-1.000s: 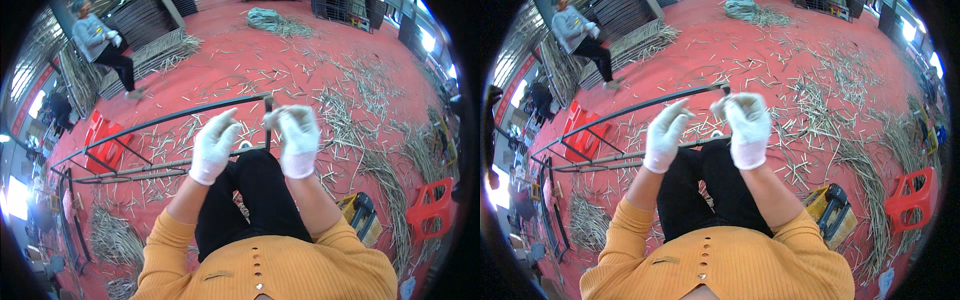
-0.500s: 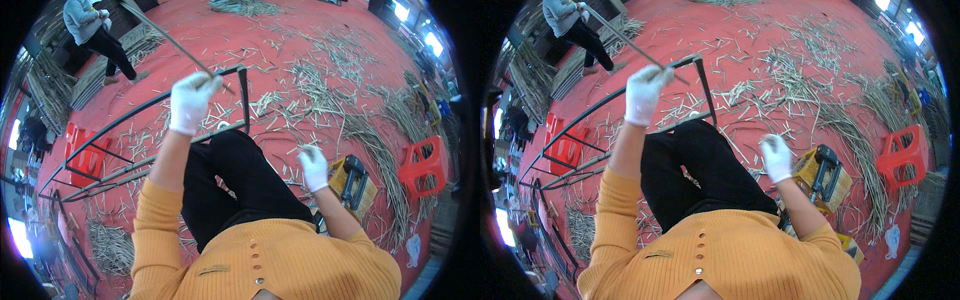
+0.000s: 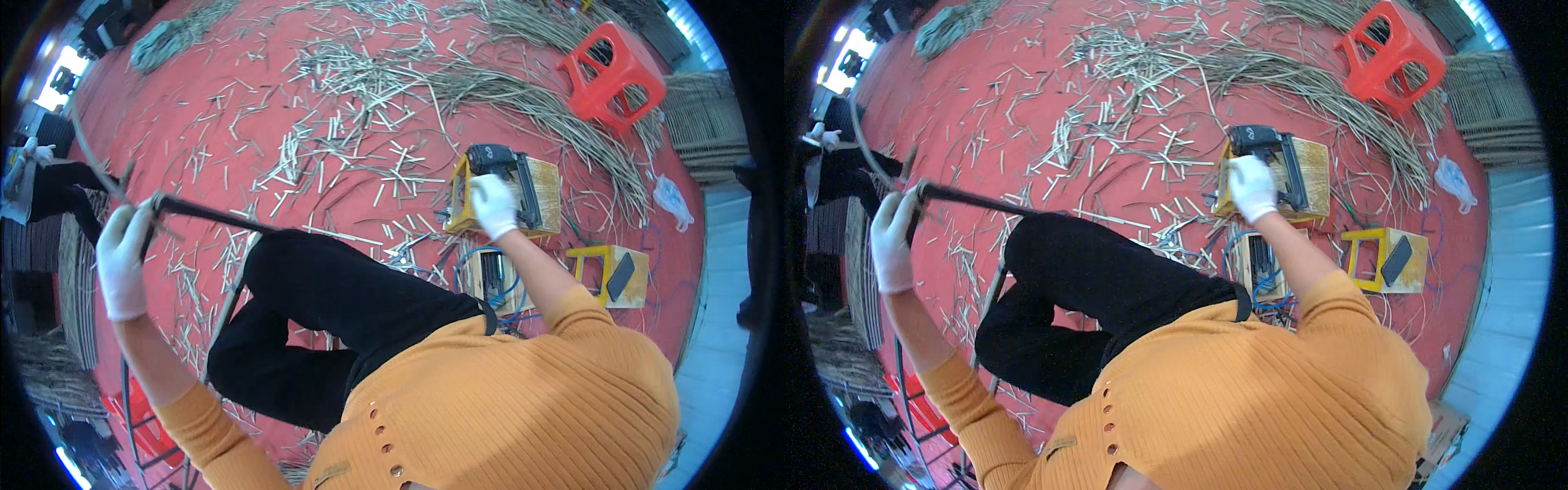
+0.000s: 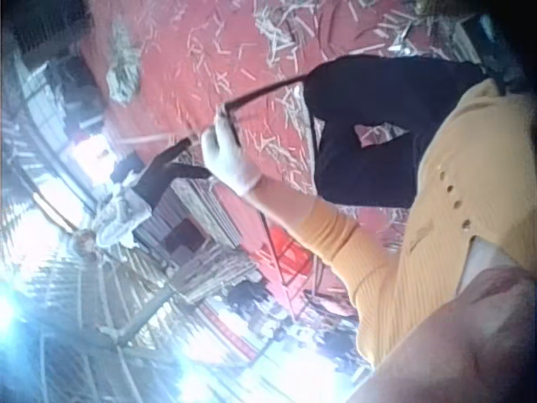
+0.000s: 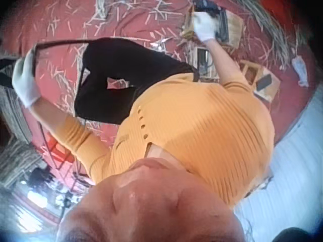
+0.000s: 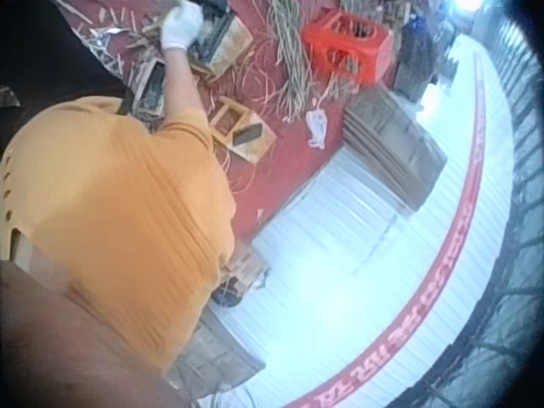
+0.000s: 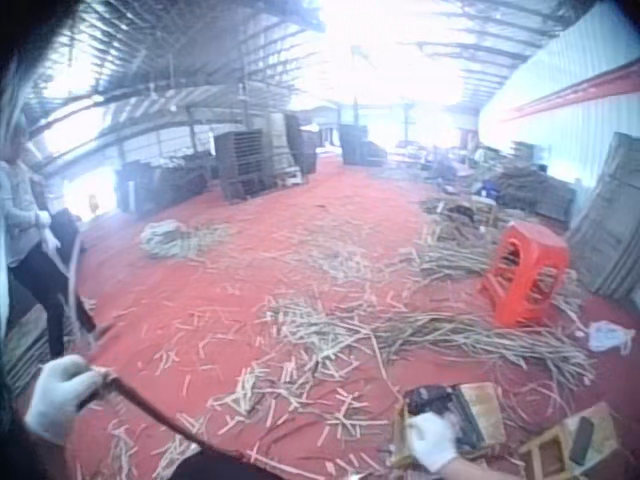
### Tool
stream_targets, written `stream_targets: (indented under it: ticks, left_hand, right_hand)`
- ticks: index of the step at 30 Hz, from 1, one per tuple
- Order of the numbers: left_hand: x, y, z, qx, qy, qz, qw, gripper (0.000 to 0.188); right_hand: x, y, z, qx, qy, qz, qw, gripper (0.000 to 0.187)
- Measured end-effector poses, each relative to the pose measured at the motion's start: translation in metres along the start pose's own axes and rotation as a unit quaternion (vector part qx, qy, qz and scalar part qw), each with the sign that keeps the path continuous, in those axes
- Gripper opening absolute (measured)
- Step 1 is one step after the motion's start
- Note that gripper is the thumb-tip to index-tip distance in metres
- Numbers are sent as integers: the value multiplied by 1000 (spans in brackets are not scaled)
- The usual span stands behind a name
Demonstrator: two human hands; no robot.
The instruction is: The person assembles a rectangular frame using thin bamboo strips and a metal frame. They use a pneumatic nail gun to fasten the bamboo to the frame, then add more bamboo strips across the frame, securing them with the nail gun.
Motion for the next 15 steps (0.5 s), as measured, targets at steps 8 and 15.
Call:
stream_targets:
  ticks: [8, 15]
  left_hand:
    - [31, -29, 10, -26, 87, 63, 994, 27]
    - [45, -48, -7, 44, 206, 110, 971, 27]
  right_hand:
    - [-165, -43, 55, -183, -279, 239, 912, 27]
    - [-235, 20, 104, -391, -400, 109, 822, 36]
Point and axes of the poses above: each hand's wrist, its own z-axis towards the middle knuckle, its own x-axis out of the back of the hand, y = z × x, the point moved 4 cm from there along z, towards the middle knuckle, and after that the axes turned 14 degrees about -y, right-handed, at the moved point
